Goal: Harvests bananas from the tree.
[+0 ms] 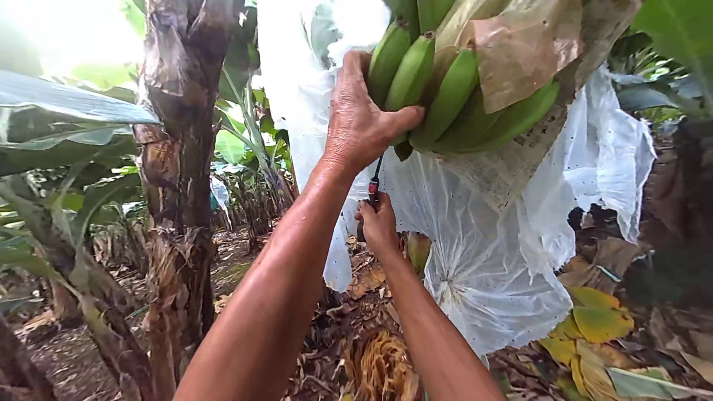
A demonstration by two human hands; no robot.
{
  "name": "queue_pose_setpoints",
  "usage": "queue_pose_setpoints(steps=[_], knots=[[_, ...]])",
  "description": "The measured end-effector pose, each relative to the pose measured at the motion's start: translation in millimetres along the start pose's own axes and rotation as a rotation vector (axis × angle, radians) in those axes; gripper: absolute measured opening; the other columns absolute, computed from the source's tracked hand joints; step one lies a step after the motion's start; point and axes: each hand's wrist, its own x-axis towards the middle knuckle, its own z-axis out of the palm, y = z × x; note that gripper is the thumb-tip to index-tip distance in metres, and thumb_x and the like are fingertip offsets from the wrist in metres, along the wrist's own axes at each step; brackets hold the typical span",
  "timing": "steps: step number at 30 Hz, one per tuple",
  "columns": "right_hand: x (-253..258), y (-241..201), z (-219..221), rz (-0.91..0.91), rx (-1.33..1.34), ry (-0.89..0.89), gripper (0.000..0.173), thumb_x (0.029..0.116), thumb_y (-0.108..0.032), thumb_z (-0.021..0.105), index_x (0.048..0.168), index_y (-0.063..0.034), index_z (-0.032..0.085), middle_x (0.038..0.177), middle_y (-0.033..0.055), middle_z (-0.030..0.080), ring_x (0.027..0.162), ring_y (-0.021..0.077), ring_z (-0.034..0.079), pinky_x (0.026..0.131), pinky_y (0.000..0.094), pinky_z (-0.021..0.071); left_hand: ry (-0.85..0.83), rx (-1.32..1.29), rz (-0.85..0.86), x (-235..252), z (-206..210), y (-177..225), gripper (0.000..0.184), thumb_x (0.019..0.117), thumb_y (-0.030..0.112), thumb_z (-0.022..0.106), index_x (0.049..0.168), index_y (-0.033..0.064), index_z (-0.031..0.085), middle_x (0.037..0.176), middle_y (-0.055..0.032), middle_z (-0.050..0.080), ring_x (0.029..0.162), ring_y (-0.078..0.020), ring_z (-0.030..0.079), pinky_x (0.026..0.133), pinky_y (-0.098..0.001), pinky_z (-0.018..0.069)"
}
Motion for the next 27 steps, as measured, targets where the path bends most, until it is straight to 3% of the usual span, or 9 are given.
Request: queue_pose_setpoints(steps=[2, 6, 10, 13, 16, 22, 27], knots=[[4.8, -2.3, 6.2, -0.021, -0.016, 0.037, 0.038, 0.1026, -0.020, 0.058, 0.140, -0.0139, 0.050, 0.092, 0.0117, 0.070, 0.077, 0.0263, 0.069, 0.069, 0.0480, 0.0578, -0.016, -0.014, 0.035, -0.4, 1.4, 3.9, 0.080, 0.0661, 0.043, 0.090, 0.129, 0.0105, 0.051, 0.117, -0.0032, 0.067, 0.108, -0.0110, 0.067, 0.092, -0.0359, 0.0602], [9.1, -8.1, 17.3, -0.146, -0.044, 0.113, 0.050, 0.0962, -0.004, 0.059, 0.143, -0.0145, 0.047, 0.104, 0.0165, 0.069, 0.090, 0.0315, 0.069, 0.074, 0.0553, 0.0575, -0.030, 0.083, 0.097, 2.4, -1.7, 16.4, 0.084, 0.0713, 0.056, 0.087, 0.134, 0.0127, 0.053, 0.120, -0.0004, 0.068, 0.112, -0.0076, 0.067, 0.098, -0.0336, 0.0579], [11.7, -14.3, 27.8, -0.341, 0.048, 0.232, 0.056, 0.0913, -0.004, 0.069, 0.142, -0.0070, 0.047, 0.113, 0.0150, 0.069, 0.102, 0.0239, 0.069, 0.089, 0.0459, 0.0590, 0.000, 0.185, 0.082, 3.4, 0.3, 37.7, 0.086, 0.0684, 0.060, 0.086, 0.135, 0.0130, 0.058, 0.118, 0.0013, 0.070, 0.111, -0.0046, 0.067, 0.098, -0.0315, 0.0571], [20.3, -20.3, 31.9, -0.453, 0.137, 0.271, 0.061, 0.0844, -0.002, 0.072, 0.140, -0.0003, 0.048, 0.117, 0.0140, 0.069, 0.109, 0.0175, 0.068, 0.097, 0.0370, 0.0575, 0.010, 0.245, 0.084, 4.7, 4.5, 52.0, 0.078, 0.0662, 0.060, 0.085, 0.126, 0.0149, 0.063, 0.115, 0.0029, 0.070, 0.108, -0.0030, 0.066, 0.095, -0.0292, 0.0568], [21.0, -35.5, 28.5, -0.486, 0.193, 0.268, 0.055, 0.0884, -0.003, 0.070, 0.139, 0.0026, 0.047, 0.120, 0.0150, 0.066, 0.112, 0.0161, 0.065, 0.100, 0.0327, 0.0540, 0.002, 0.332, 0.101, 5.2, 11.5, 65.6, 0.068, 0.0665, 0.061, 0.082, 0.117, 0.0180, 0.068, 0.109, 0.0041, 0.070, 0.106, -0.0046, 0.066, 0.093, -0.0324, 0.0556], [21.2, -53.0, 22.6, -0.388, 0.322, 0.262, 0.042, 0.0984, -0.011, 0.063, 0.135, 0.0009, 0.048, 0.114, 0.0157, 0.065, 0.106, 0.0181, 0.065, 0.095, 0.0355, 0.0543, -0.065, 0.487, 0.075, 6.6, 26.6, 83.2, 0.056, 0.0663, 0.066, 0.077, 0.103, 0.0237, 0.074, 0.095, 0.0034, 0.072, 0.094, -0.0125, 0.069, 0.078, -0.0438, 0.0551], [31.5, -54.5, 20.6, -0.269, 0.281, 0.284, 0.036, 0.1022, -0.016, 0.061, 0.133, -0.0013, 0.050, 0.108, 0.0142, 0.067, 0.095, 0.0178, 0.066, 0.085, 0.0360, 0.0570, -0.120, 0.590, 0.032, 5.5, 40.8, 99.3, 0.049, 0.0680, 0.068, 0.073, 0.089, 0.0237, 0.073, 0.084, 0.0012, 0.070, 0.084, -0.0186, 0.068, 0.068, -0.0500, 0.0497]])
